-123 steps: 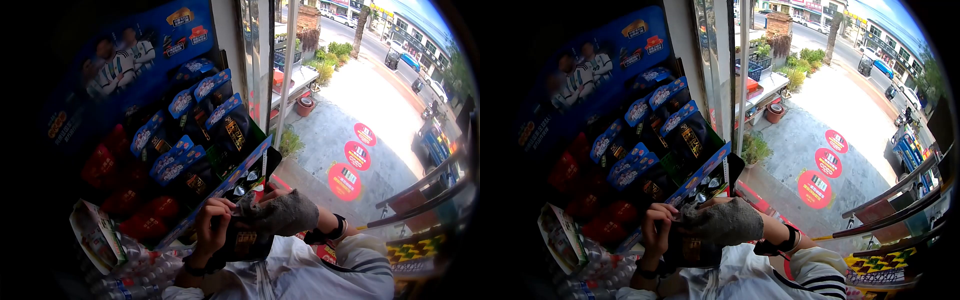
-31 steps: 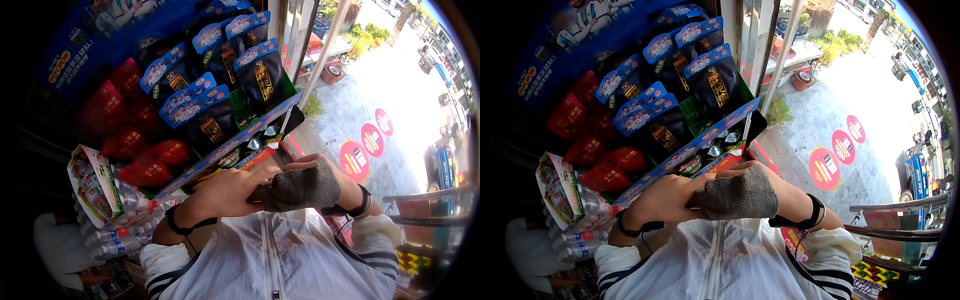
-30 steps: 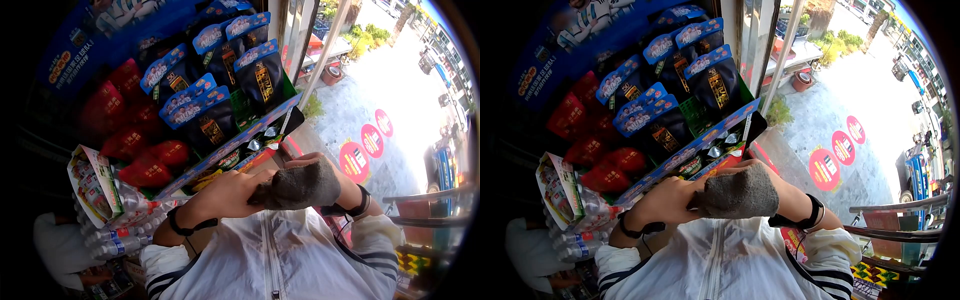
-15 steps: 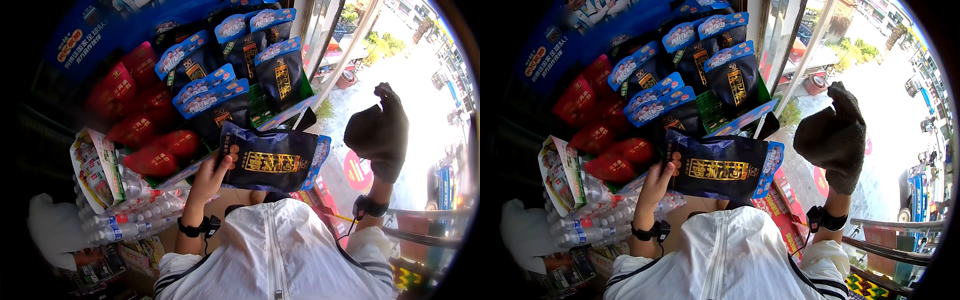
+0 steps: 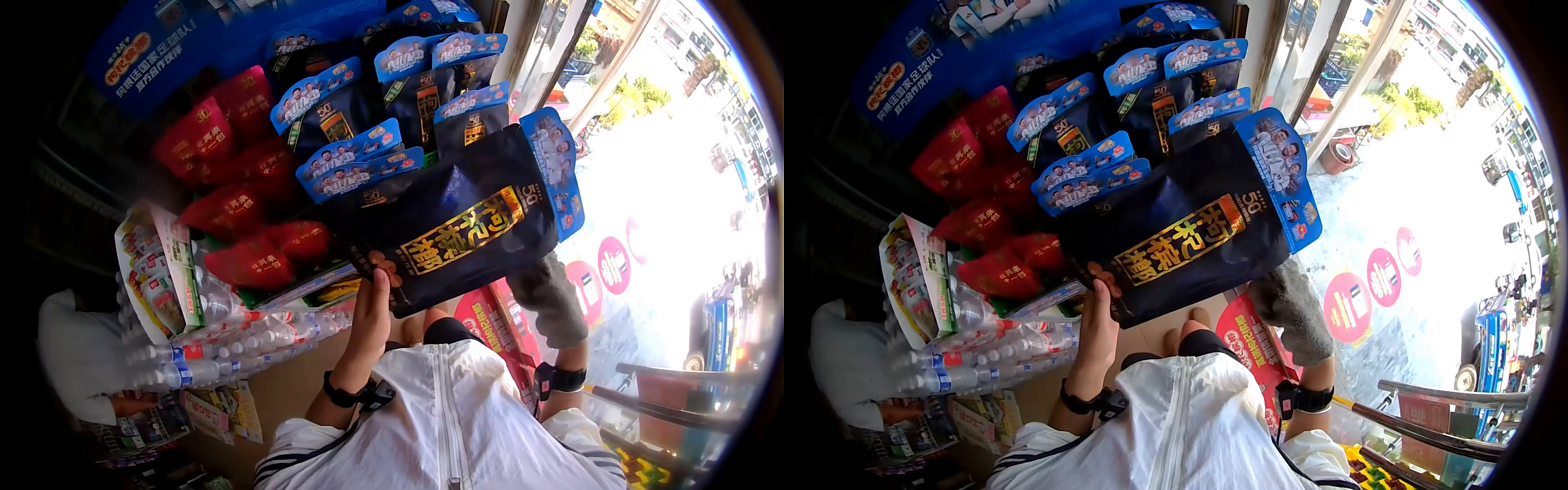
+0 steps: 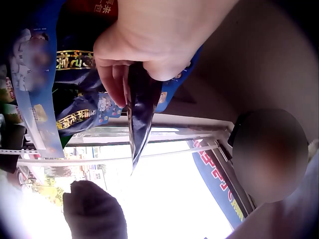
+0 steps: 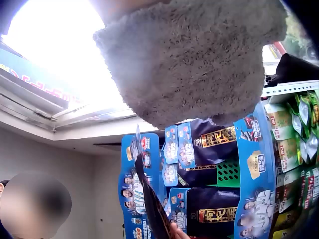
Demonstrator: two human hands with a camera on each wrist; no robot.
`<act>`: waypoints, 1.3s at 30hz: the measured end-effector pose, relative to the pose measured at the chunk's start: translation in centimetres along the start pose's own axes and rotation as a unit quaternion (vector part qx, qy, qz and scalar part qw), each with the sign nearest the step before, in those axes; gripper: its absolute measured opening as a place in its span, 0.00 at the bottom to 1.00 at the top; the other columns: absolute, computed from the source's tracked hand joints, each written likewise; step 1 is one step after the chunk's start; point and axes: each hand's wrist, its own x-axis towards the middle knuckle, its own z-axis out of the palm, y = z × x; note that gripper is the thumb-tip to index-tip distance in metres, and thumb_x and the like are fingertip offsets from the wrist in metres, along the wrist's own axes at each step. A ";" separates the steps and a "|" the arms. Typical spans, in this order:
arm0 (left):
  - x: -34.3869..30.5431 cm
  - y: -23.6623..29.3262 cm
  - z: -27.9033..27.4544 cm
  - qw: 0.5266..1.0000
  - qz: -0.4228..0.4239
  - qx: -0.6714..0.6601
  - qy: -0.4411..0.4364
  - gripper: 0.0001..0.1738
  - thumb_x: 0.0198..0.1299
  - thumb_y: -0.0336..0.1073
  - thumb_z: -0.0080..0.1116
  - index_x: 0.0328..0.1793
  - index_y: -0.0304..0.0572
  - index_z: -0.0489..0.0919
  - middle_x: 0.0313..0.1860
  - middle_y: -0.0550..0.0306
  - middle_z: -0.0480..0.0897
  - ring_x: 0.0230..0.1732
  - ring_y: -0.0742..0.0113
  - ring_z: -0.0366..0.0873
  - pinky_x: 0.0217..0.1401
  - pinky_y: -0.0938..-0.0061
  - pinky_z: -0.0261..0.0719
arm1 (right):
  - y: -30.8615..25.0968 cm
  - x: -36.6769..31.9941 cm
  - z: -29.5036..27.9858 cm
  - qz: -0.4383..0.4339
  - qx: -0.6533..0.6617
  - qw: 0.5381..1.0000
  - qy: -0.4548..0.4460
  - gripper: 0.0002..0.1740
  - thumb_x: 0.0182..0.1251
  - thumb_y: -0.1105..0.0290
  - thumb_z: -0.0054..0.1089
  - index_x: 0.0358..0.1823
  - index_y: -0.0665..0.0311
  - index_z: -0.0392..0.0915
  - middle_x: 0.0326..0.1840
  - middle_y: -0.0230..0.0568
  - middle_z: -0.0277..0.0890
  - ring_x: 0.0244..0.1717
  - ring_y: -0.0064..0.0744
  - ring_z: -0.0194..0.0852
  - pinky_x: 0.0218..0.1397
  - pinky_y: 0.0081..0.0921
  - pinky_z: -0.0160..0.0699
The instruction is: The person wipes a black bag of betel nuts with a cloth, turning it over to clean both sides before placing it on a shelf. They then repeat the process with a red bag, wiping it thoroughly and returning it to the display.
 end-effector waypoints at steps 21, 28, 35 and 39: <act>3.3 -3.2 7.1 0.915 0.097 0.321 -0.223 0.24 0.58 0.35 0.59 0.61 0.44 0.70 0.44 0.55 0.80 0.26 0.72 0.72 0.31 0.78 0.72 | -0.1 9.7 -2.9 -0.352 -0.030 0.933 0.061 0.09 0.26 0.77 0.58 0.16 0.57 0.72 0.26 0.39 0.73 0.39 0.56 0.70 0.48 0.44 0.66; 4.8 -2.9 7.4 0.939 0.080 0.298 -0.150 0.30 0.61 0.34 0.55 0.69 0.41 0.59 0.63 0.50 0.69 0.58 0.64 0.72 0.54 0.70 0.73 | -2.0 16.2 -1.9 -0.377 -0.112 0.896 0.205 0.09 0.26 0.76 0.60 0.13 0.57 0.70 0.23 0.38 0.69 0.33 0.49 0.68 0.40 0.41 0.65; 4.1 -3.0 6.6 0.945 0.041 0.310 -0.096 0.26 0.61 0.38 0.55 0.65 0.44 0.64 0.61 0.57 0.72 0.55 0.64 0.74 0.48 0.74 0.76 | -1.1 19.5 0.6 -0.391 -0.037 0.900 0.191 0.09 0.33 0.76 0.57 0.22 0.63 0.72 0.27 0.44 0.66 0.36 0.48 0.65 0.40 0.37 0.66; 4.0 -3.9 6.0 0.955 0.026 0.283 -0.082 0.21 0.62 0.36 0.53 0.61 0.41 0.68 0.58 0.56 0.73 0.53 0.66 0.75 0.48 0.75 0.76 | -0.2 19.8 4.5 -0.276 0.006 0.948 0.157 0.06 0.44 0.73 0.56 0.27 0.61 0.76 0.36 0.45 0.69 0.39 0.49 0.67 0.42 0.35 0.68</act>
